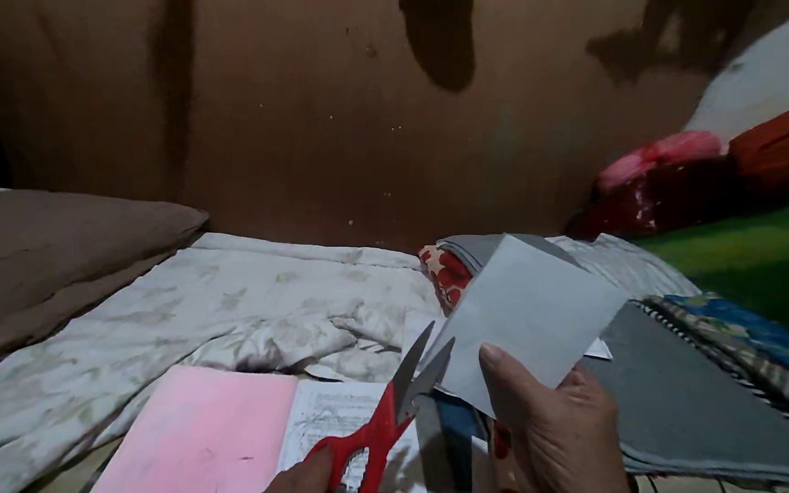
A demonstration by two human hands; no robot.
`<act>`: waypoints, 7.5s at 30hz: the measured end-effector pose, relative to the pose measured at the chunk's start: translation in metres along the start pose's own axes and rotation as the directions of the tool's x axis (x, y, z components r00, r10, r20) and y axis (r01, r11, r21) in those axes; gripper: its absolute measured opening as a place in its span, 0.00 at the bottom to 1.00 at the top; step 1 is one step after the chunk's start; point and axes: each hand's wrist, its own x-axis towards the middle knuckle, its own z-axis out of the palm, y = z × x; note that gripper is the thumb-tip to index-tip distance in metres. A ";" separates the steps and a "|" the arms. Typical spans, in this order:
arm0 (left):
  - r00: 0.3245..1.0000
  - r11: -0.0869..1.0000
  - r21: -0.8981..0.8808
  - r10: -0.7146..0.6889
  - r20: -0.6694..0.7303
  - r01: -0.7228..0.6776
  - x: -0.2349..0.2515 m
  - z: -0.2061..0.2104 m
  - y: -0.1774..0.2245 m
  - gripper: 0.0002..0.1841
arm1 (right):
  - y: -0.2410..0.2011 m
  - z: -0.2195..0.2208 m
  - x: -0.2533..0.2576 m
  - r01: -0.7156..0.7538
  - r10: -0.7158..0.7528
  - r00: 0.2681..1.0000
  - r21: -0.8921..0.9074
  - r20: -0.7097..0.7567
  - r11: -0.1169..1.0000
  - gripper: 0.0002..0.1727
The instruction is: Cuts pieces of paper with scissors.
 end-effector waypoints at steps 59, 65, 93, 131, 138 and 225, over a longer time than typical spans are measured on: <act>0.999 1.000 -0.016 -0.027 -0.024 0.027 -0.003 -0.008 0.006 0.20 | 0.010 0.007 0.001 0.065 -0.064 0.998 0.058 -0.013 0.996 0.16; 1.000 0.999 -0.027 -0.022 -0.021 0.021 -0.004 -0.008 0.007 0.19 | 0.008 0.008 0.000 0.062 -0.062 0.998 0.054 0.004 0.997 0.16; 0.999 0.998 -0.038 -0.048 -0.004 0.048 -0.003 -0.012 0.006 0.19 | 0.007 0.011 -0.006 0.084 -0.083 0.995 -0.008 0.048 0.996 0.17; 0.999 0.997 -0.062 -0.034 0.035 0.037 -0.005 -0.010 0.008 0.15 | 0.006 0.013 -0.011 0.060 -0.054 0.993 -0.065 0.100 0.996 0.15; 0.996 0.991 -0.108 -0.074 0.043 0.078 -0.004 -0.014 0.010 0.17 | 0.011 0.019 -0.015 0.076 -0.069 0.991 -0.056 0.116 0.996 0.16; 0.991 0.987 -0.094 -0.132 -0.006 0.131 -0.003 -0.018 0.008 0.18 | 0.015 0.027 -0.029 -0.003 0.021 0.978 -0.088 0.207 0.996 0.18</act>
